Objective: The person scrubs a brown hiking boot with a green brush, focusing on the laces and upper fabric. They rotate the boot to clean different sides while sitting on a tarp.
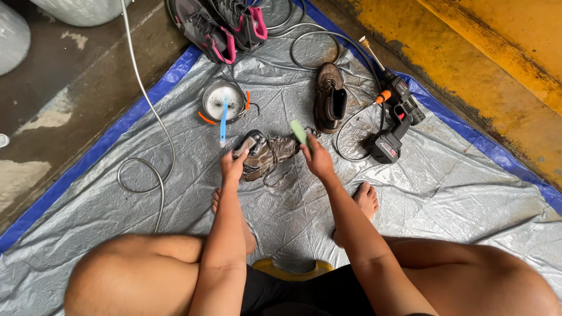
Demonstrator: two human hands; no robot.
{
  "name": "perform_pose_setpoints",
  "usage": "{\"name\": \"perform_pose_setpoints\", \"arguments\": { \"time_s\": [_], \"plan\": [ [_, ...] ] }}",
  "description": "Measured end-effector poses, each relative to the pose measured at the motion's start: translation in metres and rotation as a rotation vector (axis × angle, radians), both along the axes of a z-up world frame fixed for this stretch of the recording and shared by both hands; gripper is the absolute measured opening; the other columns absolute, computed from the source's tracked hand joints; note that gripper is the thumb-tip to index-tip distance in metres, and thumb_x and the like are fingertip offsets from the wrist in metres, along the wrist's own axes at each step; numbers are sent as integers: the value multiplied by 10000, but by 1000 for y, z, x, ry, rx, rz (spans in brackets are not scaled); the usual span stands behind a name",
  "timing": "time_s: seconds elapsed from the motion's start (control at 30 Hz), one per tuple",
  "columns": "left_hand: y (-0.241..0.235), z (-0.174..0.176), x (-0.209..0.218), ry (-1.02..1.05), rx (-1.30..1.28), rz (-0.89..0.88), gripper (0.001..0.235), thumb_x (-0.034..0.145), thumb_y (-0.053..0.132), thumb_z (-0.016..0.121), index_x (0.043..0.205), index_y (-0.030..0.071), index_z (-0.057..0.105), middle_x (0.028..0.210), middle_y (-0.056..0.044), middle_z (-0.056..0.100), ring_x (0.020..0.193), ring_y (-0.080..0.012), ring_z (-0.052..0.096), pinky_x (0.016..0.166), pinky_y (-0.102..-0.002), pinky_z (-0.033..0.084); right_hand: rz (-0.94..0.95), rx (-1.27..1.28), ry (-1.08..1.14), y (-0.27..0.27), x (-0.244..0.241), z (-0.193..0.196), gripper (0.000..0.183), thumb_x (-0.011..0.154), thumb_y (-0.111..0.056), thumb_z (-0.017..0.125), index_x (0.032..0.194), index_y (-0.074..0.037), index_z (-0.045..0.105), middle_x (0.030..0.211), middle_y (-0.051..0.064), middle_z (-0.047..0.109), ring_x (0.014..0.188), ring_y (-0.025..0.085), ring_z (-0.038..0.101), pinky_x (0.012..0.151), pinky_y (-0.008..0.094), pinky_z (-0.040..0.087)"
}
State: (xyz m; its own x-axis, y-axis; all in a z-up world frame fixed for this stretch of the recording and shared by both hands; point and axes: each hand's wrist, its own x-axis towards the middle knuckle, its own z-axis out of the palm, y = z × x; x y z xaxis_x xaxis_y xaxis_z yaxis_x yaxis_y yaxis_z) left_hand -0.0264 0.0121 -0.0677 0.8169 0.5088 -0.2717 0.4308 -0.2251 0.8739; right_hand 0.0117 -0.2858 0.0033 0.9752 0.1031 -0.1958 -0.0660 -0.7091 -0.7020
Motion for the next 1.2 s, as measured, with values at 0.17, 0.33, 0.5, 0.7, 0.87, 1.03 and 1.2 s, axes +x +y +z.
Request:
{"name": "perform_pose_setpoints", "arguments": {
  "time_s": [0.17,0.33,0.5,0.7,0.87,1.03,1.2],
  "plan": [
    [1,-11,9,96,-41,31,587,951,527,841,1372,151,681,1318,-217,747,1293,-359,705,1089,-496,564,-118,38,13,-24,10,-28,581,1134,-501,559,1595,-148,547,1320,320,727,1238,548,688,1101,659,537],
    [-34,92,1,263,-48,-158,1229,927,674,806,1801,281,36,1759,-347,200,1591,-558,342,1220,-718,424,-70,200,27,-3,-11,15,551,1099,-459,660,1576,-185,621,1334,274,746,1243,531,694,1082,653,540],
    [-39,87,-10,399,-26,-286,1245,989,351,844,1794,262,-101,1752,-421,38,1659,-579,95,1260,-754,307,-20,44,22,-9,-1,-15,504,1063,-635,658,1493,-376,694,1291,110,793,1197,408,744,1077,567,581],
    [-40,69,-1,461,19,-290,1113,1038,741,590,1796,299,-95,1738,-410,135,1649,-552,189,1309,-667,305,7,-163,-81,-24,42,-54,460,1100,-663,583,1413,-356,724,1273,78,752,1161,397,755,1027,542,614],
    [-39,62,1,459,26,-286,1092,1051,716,591,1801,303,-87,1736,-425,129,1639,-568,202,1292,-672,317,76,-121,-81,-20,52,-21,475,1095,-513,650,1494,-256,673,1259,180,725,1210,462,718,1048,587,590],
    [-37,85,4,498,43,-326,1055,1071,678,590,1803,318,-79,1759,-414,111,1657,-551,177,1274,-702,313,280,-119,7,-18,40,8,452,1081,-435,641,1492,-256,692,1278,221,748,1236,490,708,1111,627,557],
    [-18,52,26,442,99,-414,1074,1021,570,726,1820,312,57,1798,-349,137,1665,-525,204,1297,-661,320,21,-75,67,-28,36,-6,564,1060,-648,635,1510,-312,693,1255,217,766,1223,479,719,1073,594,566]
  ]
}}
